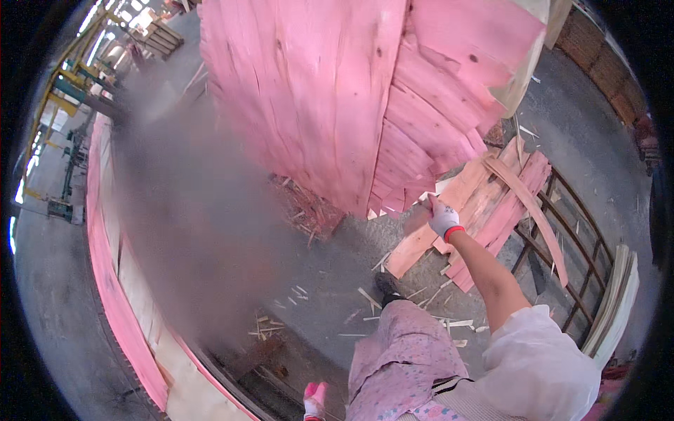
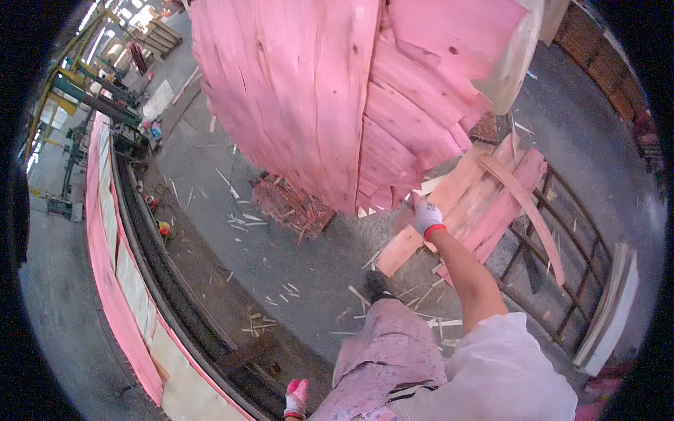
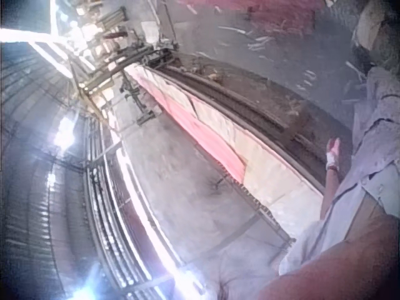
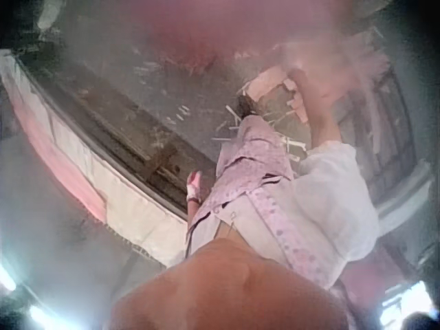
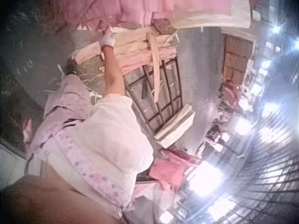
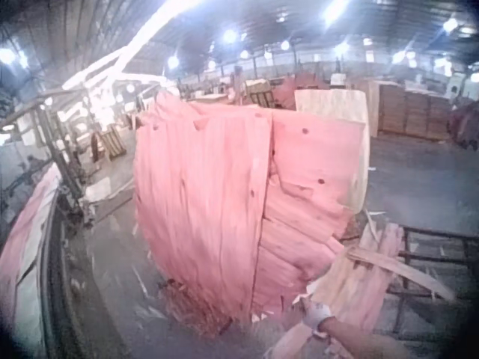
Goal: The person lays wooden veneer sheets onto a long table, trims excess material using a hand tool, places scrap pieces onto a pile, and fetches additional veneer sheets from a stack to position them on the table.
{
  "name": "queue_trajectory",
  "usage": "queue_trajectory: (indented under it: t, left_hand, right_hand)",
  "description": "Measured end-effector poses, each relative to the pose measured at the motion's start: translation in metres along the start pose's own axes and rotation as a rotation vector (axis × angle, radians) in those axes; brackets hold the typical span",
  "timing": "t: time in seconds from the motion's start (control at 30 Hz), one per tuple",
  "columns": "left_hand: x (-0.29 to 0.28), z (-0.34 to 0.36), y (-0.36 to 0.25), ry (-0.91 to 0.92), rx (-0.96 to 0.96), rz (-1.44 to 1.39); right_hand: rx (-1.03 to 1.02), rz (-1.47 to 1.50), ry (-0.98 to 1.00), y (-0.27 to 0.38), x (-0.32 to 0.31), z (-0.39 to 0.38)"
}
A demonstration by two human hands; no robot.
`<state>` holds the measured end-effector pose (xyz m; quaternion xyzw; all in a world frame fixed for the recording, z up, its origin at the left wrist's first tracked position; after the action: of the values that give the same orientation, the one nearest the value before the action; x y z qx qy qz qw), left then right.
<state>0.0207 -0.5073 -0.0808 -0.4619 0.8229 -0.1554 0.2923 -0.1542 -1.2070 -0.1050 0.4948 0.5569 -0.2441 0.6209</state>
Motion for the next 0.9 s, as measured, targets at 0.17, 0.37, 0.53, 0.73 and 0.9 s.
queue_trajectory:
  t: [0.17,0.37,0.53,0.73,0.9]
  left_hand:
    - [-0.006,0.001,-0.029,-0.038,-0.01,-0.096]
    - [0.021,0.027,-0.066,0.039,-0.015,-0.04]
    - [0.046,0.046,-0.114,0.077,0.016,-0.177]
    - [0.072,0.048,-0.163,0.132,0.101,-0.268]
    - [0.067,0.051,-0.148,0.146,0.103,-0.335]
  right_hand:
    - [0.402,0.45,-0.196,0.025,-0.019,0.05]
    - [0.282,0.928,-0.471,0.048,-0.061,0.076]
    - [0.135,1.219,-0.321,0.12,-0.099,0.11]
    - [0.225,1.081,-0.179,0.165,-0.065,0.203]
    - [0.325,1.056,-0.255,0.167,-0.06,0.205]
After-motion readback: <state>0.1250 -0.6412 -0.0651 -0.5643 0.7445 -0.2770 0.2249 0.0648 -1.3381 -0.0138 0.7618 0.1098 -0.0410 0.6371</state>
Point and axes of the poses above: each hand's wrist, its own z-axis towards the middle knuckle, its own x-axis out of the palm, y = z × x, the point moved 4 cm from there along z, towards the middle knuckle, and after that the axes turned 8 degrees about -z, right-handed, at the moved point
